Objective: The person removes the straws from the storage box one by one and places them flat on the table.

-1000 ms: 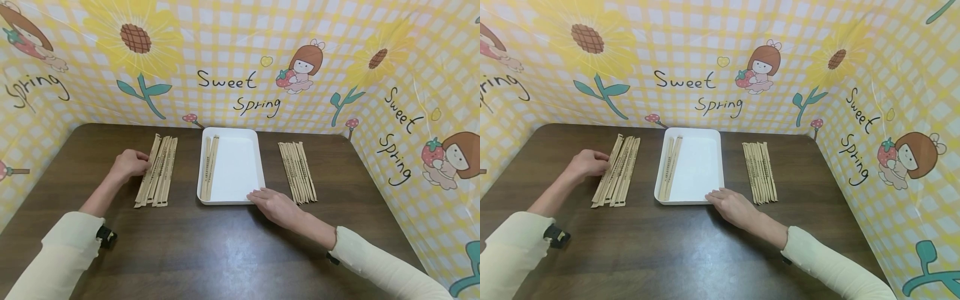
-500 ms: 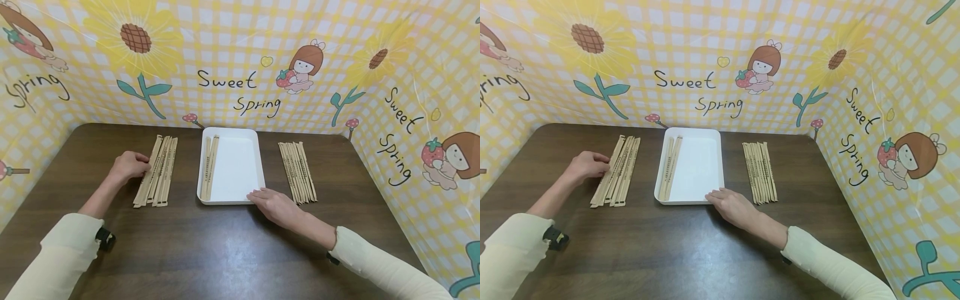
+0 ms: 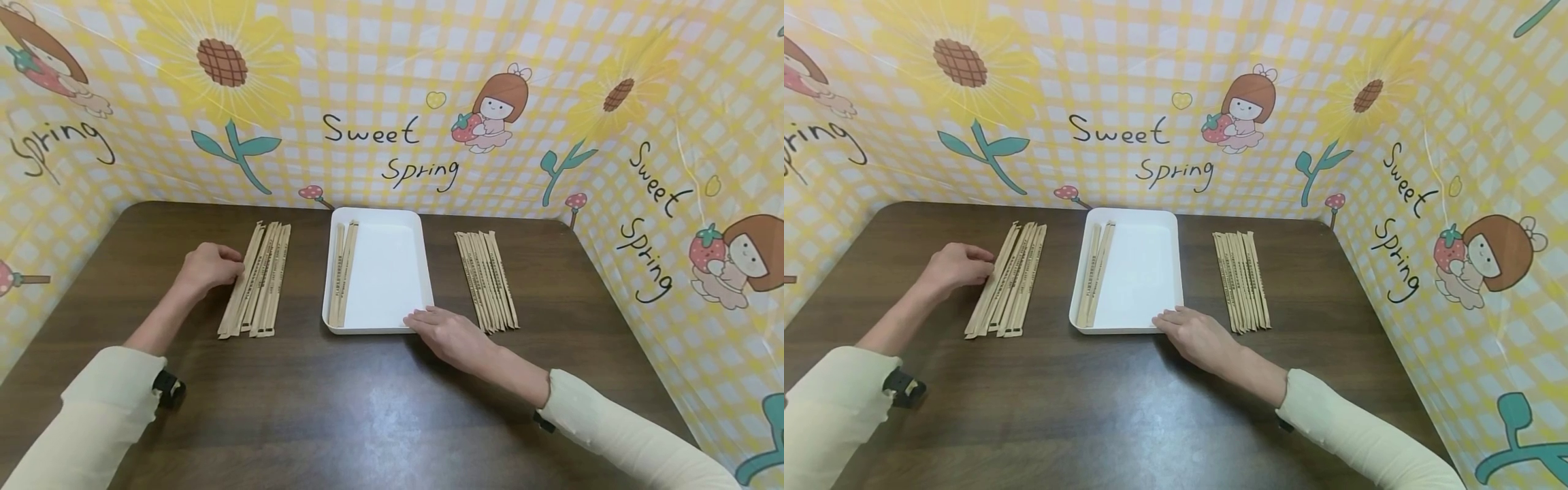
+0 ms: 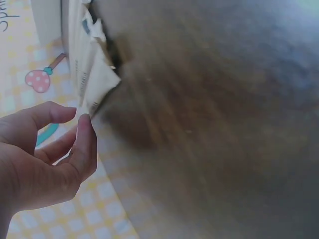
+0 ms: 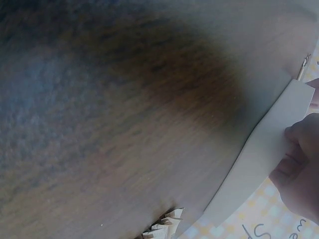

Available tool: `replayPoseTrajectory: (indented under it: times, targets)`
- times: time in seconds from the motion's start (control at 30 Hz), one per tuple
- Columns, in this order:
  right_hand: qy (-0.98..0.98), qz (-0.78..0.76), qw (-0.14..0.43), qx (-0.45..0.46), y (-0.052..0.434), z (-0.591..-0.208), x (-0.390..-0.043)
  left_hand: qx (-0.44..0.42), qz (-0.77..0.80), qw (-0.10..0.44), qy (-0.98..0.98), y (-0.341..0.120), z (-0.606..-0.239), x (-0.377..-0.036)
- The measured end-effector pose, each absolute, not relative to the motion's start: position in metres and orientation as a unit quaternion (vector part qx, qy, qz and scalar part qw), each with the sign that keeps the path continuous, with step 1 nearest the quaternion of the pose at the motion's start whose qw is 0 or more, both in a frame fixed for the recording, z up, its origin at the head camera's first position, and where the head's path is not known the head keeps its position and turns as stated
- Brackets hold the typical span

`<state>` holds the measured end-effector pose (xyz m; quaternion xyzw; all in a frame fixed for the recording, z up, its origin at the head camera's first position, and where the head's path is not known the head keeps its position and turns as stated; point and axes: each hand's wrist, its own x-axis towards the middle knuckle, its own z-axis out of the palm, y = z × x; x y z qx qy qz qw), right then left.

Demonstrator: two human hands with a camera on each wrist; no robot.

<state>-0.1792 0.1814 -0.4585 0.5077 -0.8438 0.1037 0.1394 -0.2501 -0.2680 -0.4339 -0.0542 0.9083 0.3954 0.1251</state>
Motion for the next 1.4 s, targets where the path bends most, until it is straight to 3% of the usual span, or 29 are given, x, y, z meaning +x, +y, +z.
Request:
replayPoseTrajectory:
  times: [0.7,1.4]
  targets:
    - [-0.843,0.104,0.142,0.508,0.183,-0.461,-0.180,0.016,0.519,0.190,0.833,-0.171,-0.391,-0.262]
    - [-0.844,0.101,0.138,0.508,0.182,-0.461,-0.180,0.041,0.420,0.159,0.892,-0.105,-0.406,-0.271]
